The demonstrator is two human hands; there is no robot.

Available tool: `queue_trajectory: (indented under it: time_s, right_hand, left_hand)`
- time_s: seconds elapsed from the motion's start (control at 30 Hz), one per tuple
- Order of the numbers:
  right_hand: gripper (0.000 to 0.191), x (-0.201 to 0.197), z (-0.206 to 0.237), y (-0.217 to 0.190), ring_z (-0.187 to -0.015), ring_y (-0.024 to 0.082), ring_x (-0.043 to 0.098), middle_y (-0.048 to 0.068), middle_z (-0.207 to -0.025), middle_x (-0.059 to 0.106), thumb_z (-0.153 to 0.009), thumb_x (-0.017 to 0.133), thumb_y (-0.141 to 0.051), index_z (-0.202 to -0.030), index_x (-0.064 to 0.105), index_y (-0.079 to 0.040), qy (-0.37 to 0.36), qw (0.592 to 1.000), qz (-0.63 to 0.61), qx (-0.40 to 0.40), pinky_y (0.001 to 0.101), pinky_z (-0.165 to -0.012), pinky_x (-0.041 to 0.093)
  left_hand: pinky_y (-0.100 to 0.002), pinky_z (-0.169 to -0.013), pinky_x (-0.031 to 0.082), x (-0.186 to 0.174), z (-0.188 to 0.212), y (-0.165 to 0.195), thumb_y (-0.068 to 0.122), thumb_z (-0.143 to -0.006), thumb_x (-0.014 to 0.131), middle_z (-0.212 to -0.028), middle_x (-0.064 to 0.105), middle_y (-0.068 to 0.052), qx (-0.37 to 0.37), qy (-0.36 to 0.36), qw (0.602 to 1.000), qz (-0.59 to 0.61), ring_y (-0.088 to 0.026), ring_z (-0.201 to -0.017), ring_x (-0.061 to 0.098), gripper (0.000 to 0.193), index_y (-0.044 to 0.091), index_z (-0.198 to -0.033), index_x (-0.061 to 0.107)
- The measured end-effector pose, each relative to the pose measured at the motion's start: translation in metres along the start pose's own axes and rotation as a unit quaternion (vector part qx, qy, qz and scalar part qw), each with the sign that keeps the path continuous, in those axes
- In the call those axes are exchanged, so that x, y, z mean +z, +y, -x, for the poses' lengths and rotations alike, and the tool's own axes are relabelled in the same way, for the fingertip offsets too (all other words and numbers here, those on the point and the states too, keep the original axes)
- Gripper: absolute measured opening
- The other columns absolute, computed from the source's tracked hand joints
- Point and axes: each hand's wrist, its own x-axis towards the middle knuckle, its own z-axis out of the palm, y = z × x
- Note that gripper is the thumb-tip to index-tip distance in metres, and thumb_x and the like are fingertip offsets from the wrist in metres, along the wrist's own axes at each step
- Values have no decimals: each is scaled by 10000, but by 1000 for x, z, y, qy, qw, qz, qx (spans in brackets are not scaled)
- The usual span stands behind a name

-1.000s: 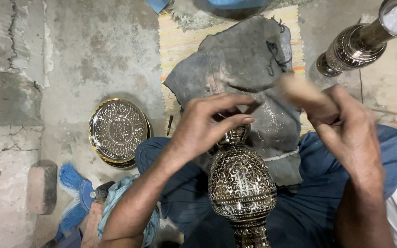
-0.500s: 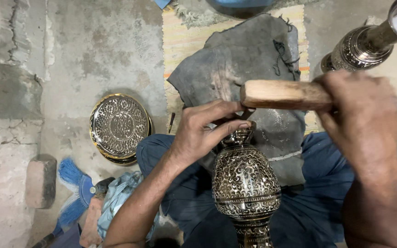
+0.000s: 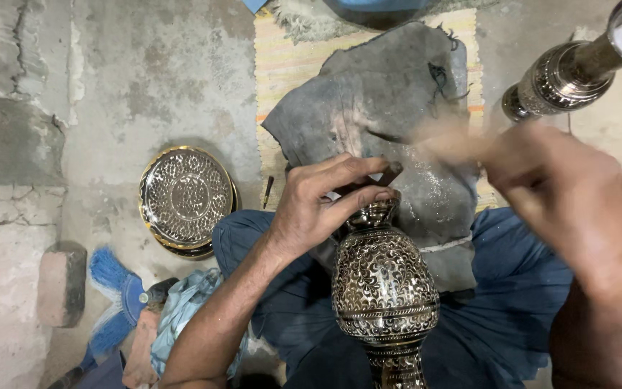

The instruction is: The person sits on the floor and uses a chisel and wooden mallet to engrave intricate patterns on a silver-colored metal vase. They repeatedly tap the chisel along the vase's neck and body, rotating the vase to access different areas.

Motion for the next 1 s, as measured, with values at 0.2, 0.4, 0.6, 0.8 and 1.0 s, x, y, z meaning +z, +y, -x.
queue_trajectory:
  time_s: [0.2,0.4,0.6,0.8,1.0]
  right_hand:
    - [247,0,-1,-10,-691,176,637,71,-777,639,-880,795,-152,-1004,595,-76,8,999,-20,29,386,-636,522]
    - [271,1,0,-17,-830,243,683,124,-946,678,-876,766,-38,-1104,620,-12,69,997,-10,-41,373,-723,558]
    - [207,7,4,-11,-785,242,685,121,-883,686,-880,778,13,-1024,631,-6,59,997,-10,-47,364,-709,564]
    - [248,7,1,-12,-706,220,632,111,-823,663,-847,803,-57,-1018,627,-19,55,995,70,-35,378,-682,534]
    - [289,2,-4,-16,-715,208,655,89,-805,669,-842,826,-119,-1047,636,-42,11,990,130,-54,386,-702,515]
  left_hand:
    - [-321,-874,644,0,-1,0,137,-930,803,-1134,776,-101,-6,2,1000,9,-196,-1039,780,334,44,-1238,714]
    - [-331,-888,634,-3,-3,0,130,-939,799,-1150,773,-101,7,-2,1000,3,-207,-1048,777,332,50,-1249,711]
    - [-337,-895,631,-4,-2,-2,133,-951,785,-1152,771,-98,2,-13,1000,4,-201,-1062,772,329,48,-1259,709]
    - [-335,-907,647,-1,-3,-7,138,-940,795,-1159,772,-94,1,-15,1000,3,-201,-1071,767,341,59,-1261,712]
    - [-327,-880,646,-3,-4,-5,152,-931,798,-1134,775,-88,-5,-15,1000,2,-193,-1051,776,338,64,-1246,716]
